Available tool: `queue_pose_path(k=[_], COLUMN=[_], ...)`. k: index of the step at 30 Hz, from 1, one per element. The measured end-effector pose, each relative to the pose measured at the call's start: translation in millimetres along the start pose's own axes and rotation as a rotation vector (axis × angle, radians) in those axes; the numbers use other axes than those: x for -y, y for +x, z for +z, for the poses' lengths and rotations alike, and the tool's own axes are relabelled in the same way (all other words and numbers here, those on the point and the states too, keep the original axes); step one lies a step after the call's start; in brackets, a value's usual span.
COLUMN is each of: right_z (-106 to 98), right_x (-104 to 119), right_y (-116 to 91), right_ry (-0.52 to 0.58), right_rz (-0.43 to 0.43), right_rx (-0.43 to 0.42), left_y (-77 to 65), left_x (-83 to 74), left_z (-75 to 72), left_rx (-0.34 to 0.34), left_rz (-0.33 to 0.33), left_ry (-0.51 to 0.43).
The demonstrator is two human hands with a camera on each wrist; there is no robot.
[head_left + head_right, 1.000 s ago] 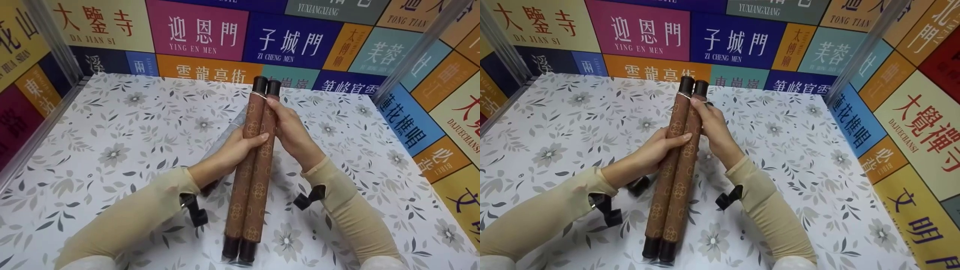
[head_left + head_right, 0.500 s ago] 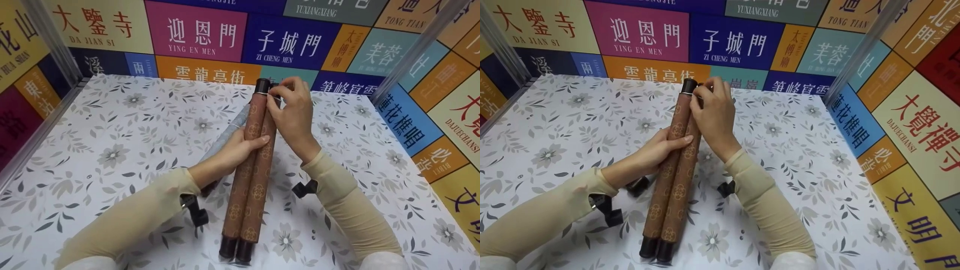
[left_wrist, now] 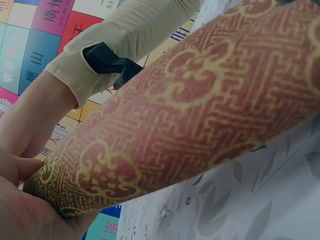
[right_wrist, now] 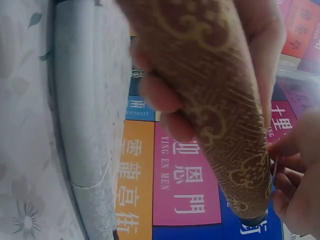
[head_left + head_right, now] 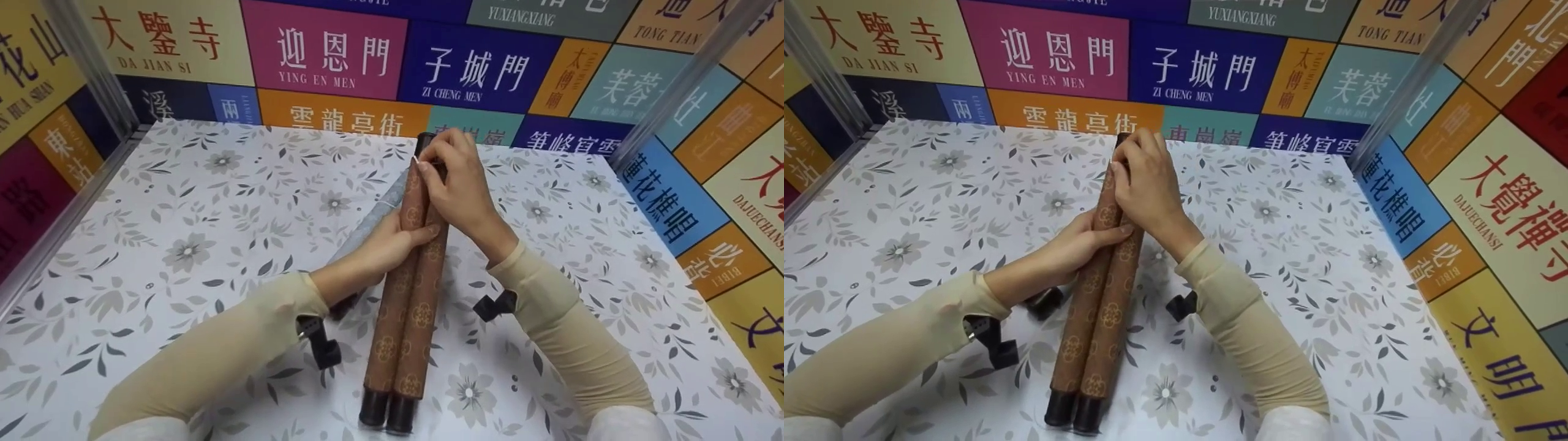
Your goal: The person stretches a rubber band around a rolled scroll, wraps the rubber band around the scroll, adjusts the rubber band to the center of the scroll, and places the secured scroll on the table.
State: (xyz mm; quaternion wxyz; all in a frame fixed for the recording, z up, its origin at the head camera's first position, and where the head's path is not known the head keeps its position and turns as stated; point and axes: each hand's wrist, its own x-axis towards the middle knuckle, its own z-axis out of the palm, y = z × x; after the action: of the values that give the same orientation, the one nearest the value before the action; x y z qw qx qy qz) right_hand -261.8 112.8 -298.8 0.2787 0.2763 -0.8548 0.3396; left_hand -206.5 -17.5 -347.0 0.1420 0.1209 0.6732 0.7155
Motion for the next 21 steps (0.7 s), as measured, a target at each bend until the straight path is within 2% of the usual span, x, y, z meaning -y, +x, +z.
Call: queue_pose_path(k=[4,8,12,16,21], right_z=[0,-3,-8,-13,-22], right_x=[0,-3,-7,-16,-25], right_y=[-3,-6,-7,-7,-8], right_ry=[-0.074,-0.124,-0.095,-0.002,0.183], right_rz=[-0.055,-0.067,-0.043,0.024,0.204], right_rx=[-0.001,-0.081,-0.170,-0.199,-0.096], left_y=[-2.0,-4.6,-7.2,-9.1,-10.7], left_x=[-1.0,-3.9,-5.2,-3.9,0.1], left_z=[-1.5,-0.3,3.0,5.4,7.7], left_rx=[-0.020,-0.060,-0.111,-0.154,-0.203], left_rz=[0.026,0.086,0.103,0.071,0.027], left_ry=[-0.056,-0.093,-0.071,-0.071,-0.073])
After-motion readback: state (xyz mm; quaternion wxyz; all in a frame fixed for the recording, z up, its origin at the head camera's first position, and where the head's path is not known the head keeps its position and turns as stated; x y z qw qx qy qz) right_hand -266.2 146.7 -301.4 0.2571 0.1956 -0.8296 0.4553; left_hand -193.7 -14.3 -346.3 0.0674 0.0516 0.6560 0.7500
